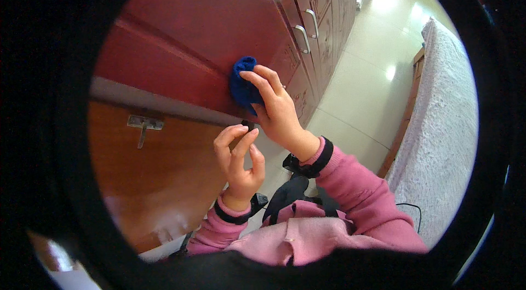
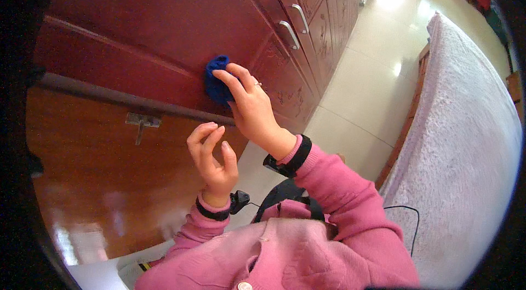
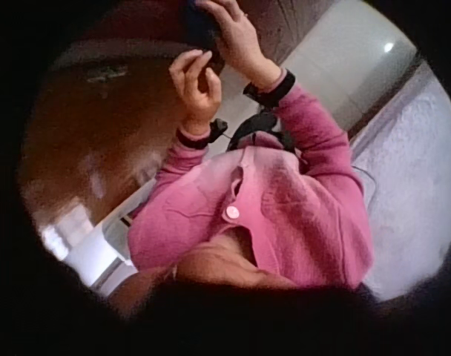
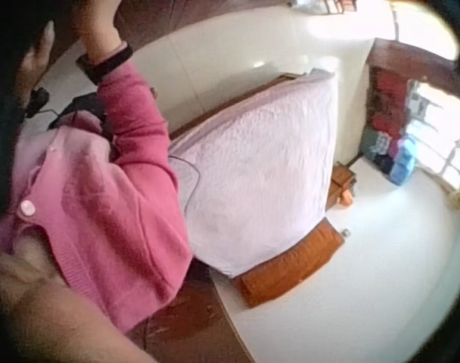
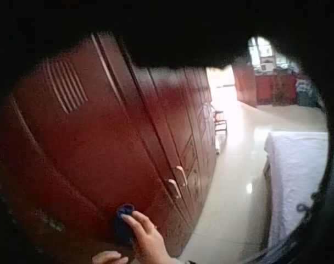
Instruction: The person wipes the surface of a wooden wardrobe and a bed headboard using a blue cloth. They move from the wardrobe doors to the headboard, wiping the carved details and flat surfaces.
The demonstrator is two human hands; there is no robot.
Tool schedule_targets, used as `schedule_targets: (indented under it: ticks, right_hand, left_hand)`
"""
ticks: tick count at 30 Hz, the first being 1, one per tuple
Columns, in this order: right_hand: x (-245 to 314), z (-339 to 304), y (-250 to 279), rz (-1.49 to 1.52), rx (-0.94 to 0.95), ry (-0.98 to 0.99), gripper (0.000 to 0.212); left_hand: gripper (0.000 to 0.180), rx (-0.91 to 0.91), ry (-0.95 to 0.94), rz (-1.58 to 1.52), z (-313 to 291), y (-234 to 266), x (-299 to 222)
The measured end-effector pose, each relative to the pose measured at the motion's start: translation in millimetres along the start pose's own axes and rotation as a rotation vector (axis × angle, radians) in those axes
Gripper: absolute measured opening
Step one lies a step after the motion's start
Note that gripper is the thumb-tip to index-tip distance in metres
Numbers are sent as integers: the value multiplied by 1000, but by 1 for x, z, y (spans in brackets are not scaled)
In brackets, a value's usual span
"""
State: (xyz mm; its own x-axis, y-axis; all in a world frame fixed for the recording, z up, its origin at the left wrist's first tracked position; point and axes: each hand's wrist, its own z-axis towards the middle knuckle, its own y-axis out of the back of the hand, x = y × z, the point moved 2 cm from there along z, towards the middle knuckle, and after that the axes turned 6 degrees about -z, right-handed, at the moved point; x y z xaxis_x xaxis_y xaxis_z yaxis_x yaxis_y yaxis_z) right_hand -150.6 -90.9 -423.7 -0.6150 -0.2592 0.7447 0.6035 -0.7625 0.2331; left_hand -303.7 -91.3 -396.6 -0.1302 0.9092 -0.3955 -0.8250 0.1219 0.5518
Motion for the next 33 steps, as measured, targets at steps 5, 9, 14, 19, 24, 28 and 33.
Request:
schedule_targets:
  ticks: [5, 9, 14, 19, 24, 28, 33]
  right_hand:
    - [44, 44, 15, -12, -49, 170, 74]
    - [68, 64, 19, -49, -91, 238, 72]
    - [62, 56, 13, -97, -138, 221, 69]
    - [29, 17, -4, -103, -170, 89, 70]
    - [-23, -21, -24, -67, -158, -92, 72]
    - [-65, -50, -39, -59, -175, -233, 73]
    - [-111, -78, -52, 42, -154, -451, 71]
  left_hand:
    - [47, 1, -78, -57, 13, 28, 10]
    - [47, 6, -113, -126, 14, 40, 21]
    - [47, 63, -123, -184, 10, 49, 41]
    - [47, 141, -151, -224, 4, 50, 51]
    - [43, 250, -177, -254, 3, 32, 59]
    - [44, 270, -151, -295, 1, 12, 57]
    - [41, 321, -124, -281, 1, -18, 52]
